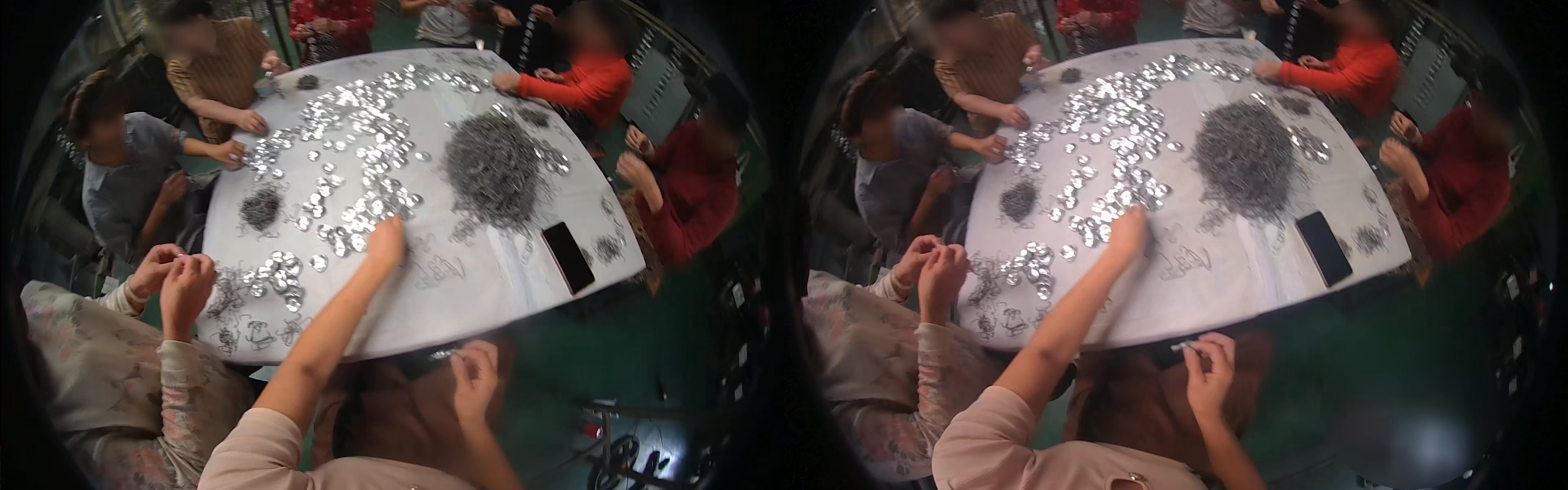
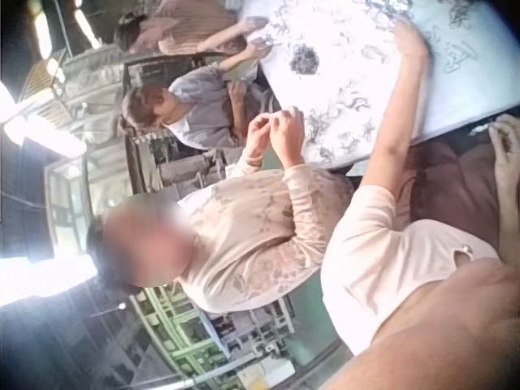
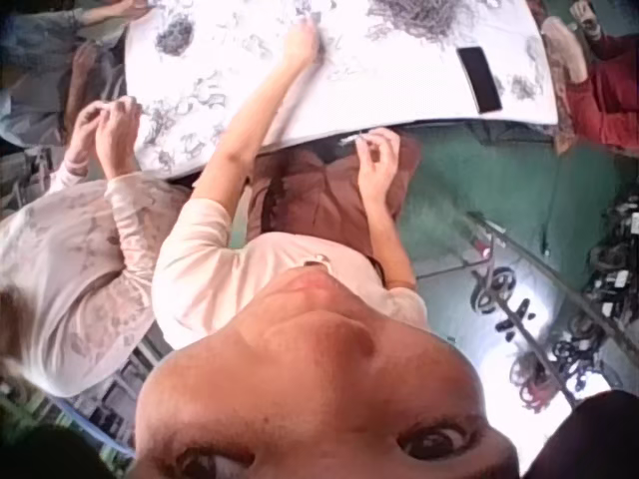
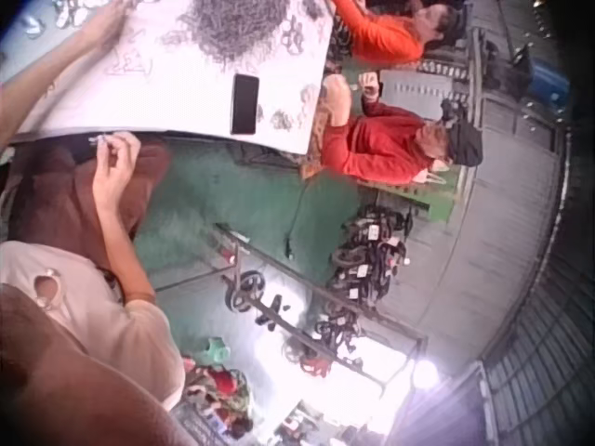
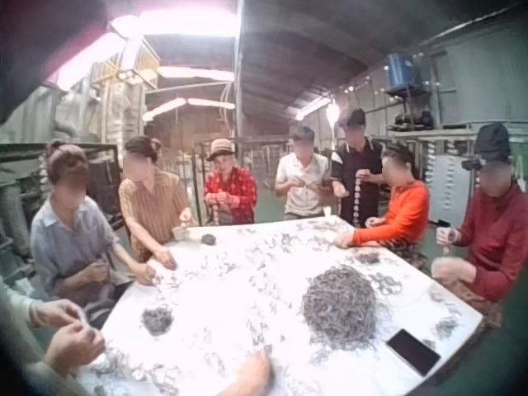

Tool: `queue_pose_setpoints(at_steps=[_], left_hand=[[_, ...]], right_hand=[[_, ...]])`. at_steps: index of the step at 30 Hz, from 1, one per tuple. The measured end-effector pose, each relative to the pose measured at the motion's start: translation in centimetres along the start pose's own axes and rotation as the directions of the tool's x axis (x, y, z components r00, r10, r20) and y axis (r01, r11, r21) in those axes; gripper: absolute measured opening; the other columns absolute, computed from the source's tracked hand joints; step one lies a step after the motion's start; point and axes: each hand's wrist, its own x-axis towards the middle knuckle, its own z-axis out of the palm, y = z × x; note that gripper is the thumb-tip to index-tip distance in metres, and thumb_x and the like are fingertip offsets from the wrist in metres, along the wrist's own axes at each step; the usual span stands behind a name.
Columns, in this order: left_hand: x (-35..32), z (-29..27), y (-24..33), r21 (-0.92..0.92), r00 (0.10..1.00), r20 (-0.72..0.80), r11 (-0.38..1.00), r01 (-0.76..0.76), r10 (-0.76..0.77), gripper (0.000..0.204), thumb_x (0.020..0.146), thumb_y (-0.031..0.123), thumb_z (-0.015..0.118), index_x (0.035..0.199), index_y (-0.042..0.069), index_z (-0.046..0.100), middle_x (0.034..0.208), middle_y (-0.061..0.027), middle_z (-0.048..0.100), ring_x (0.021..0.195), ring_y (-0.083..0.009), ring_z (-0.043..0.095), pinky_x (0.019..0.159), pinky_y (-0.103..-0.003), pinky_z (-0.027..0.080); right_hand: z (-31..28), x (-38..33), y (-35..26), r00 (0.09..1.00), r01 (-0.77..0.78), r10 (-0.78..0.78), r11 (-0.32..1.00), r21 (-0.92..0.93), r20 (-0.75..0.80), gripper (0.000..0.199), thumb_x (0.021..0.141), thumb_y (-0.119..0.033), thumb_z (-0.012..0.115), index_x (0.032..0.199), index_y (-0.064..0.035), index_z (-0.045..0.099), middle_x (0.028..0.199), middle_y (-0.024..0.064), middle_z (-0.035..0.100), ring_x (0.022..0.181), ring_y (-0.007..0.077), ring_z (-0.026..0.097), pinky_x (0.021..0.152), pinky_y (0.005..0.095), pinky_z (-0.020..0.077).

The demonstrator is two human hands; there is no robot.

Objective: The person assembles small metal components by hand, attaching circular metal pieces to wire hooks. They repeatedly pick up a hook, attach a metal disc, and place the finished assembly onto a nearby rack. The task is performed at a table with several other workers doing the same.

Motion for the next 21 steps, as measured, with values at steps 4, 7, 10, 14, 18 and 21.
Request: queue_pose_setpoints(at_steps=[4,7,10,14,18,21], left_hand=[[-0.8,0.2,-4.4,-0.004,0.996,-0.087,1.000,0.001,-0.001,0.018,0.083,0.004,0.051,0.096,0.001,0.064,0.083,-0.0225,0.066,0.077,-0.0388,0.065,0.069,-0.047,0.051],[-4.3,-2.0,-4.2,-0.391,1.000,-0.011,0.920,-0.014,0.011,0.014,0.078,0.008,0.068,0.088,-0.001,0.070,0.075,-0.0170,0.068,0.069,-0.0283,0.067,0.067,-0.038,0.052],[-9.4,-3.2,-1.3,-0.704,0.988,0.116,0.710,0.009,0.102,0.018,0.079,0.012,0.072,0.091,-0.001,0.071,0.076,-0.0125,0.070,0.066,-0.0157,0.064,0.065,-0.029,0.050],[-15.0,-7.4,3.3,-0.746,0.918,0.366,0.637,0.193,0.150,0.019,0.082,0.012,0.070,0.093,-0.004,0.070,0.079,-0.0081,0.069,0.070,-0.0109,0.062,0.066,-0.026,0.049],[-17.9,-7.8,2.8,-0.851,0.882,0.451,0.362,0.380,0.136,0.016,0.088,0.006,0.063,0.099,-0.005,0.067,0.084,-0.0032,0.066,0.072,-0.0075,0.056,0.066,-0.021,0.047],[-19.0,-7.6,2.5,-0.858,0.898,0.420,0.380,0.345,0.134,0.021,0.087,0.009,0.064,0.101,-0.006,0.067,0.089,-0.0100,0.070,0.079,-0.0117,0.064,0.073,-0.025,0.051]], right_hand=[[1.0,0.4,0.1,0.999,-0.036,0.035,0.997,0.061,0.023,0.010,0.077,-0.002,0.071,0.085,-0.0020,0.064,0.094,0.0101,0.056,0.087,0.0231,0.056,0.076,0.0315,0.0460],[1.2,0.6,-0.2,0.997,0.044,-0.045,0.999,0.017,0.067,0.011,0.076,-0.003,0.071,0.083,-0.0022,0.062,0.094,0.0100,0.055,0.087,0.0251,0.056,0.076,0.0317,0.0459],[0.6,0.6,-0.4,0.996,0.046,-0.045,0.999,-0.006,0.081,0.010,0.077,-0.003,0.071,0.084,-0.0030,0.064,0.093,0.0090,0.054,0.086,0.0234,0.056,0.076,0.0318,0.0466],[0.9,0.4,-0.3,0.997,0.014,-0.013,1.000,-0.025,0.073,0.010,0.078,-0.001,0.070,0.086,-0.0008,0.064,0.097,0.0104,0.052,0.088,0.0234,0.054,0.076,0.0321,0.0458],[1.9,0.1,-0.2,0.993,0.034,-0.031,0.999,-0.028,0.116,0.011,0.080,-0.004,0.070,0.088,-0.0018,0.064,0.098,0.0099,0.052,0.091,0.0230,0.053,0.079,0.0318,0.0446],[2.1,0.0,0.1,0.994,0.035,-0.031,0.999,-0.040,0.107,0.009,0.081,-0.005,0.070,0.088,-0.0029,0.065,0.099,0.0088,0.052,0.092,0.0226,0.052,0.080,0.0320,0.0443]])
